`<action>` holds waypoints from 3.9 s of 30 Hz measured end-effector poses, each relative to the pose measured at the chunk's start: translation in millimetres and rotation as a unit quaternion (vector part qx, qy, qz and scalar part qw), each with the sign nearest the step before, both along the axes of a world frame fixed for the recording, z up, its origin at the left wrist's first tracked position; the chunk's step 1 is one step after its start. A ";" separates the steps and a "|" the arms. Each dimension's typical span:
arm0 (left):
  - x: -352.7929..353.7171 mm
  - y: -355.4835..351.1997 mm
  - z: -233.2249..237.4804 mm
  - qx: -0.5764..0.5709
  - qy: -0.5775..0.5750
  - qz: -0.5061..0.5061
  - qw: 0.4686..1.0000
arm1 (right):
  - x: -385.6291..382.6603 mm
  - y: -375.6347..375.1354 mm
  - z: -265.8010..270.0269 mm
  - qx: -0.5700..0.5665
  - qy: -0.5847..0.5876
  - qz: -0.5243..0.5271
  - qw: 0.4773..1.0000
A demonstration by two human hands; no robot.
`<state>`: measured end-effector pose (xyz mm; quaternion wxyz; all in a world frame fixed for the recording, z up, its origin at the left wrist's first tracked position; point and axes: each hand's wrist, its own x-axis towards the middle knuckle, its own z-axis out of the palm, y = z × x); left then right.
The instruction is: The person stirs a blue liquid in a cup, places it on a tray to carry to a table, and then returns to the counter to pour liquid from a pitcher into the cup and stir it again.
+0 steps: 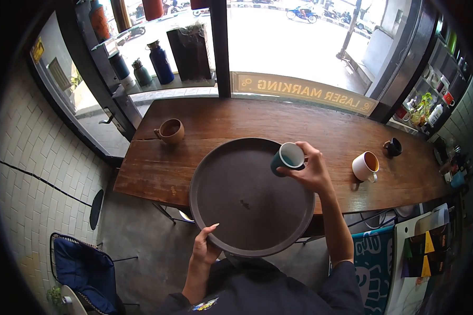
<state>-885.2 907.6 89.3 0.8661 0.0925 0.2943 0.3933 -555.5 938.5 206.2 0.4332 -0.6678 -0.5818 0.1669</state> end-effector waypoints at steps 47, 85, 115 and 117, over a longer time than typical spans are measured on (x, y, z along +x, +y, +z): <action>16.2 8.5 -2.7 0.010 -0.039 0.071 0.997 | 185.1 -138.9 -87.3 0.078 -0.069 -0.424 0.900; -32.1 -25.7 -54.8 0.083 0.000 0.065 0.994 | -47.6 -117.5 -25.2 0.084 0.368 0.071 0.923; -259.3 -292.0 -159.2 -0.071 0.077 0.482 0.870 | -364.2 -94.8 -145.8 -0.359 0.266 0.442 0.778; -259.3 -294.9 -158.5 -0.108 0.104 0.513 0.845 | -384.9 -90.8 -157.2 -0.352 0.290 0.468 0.756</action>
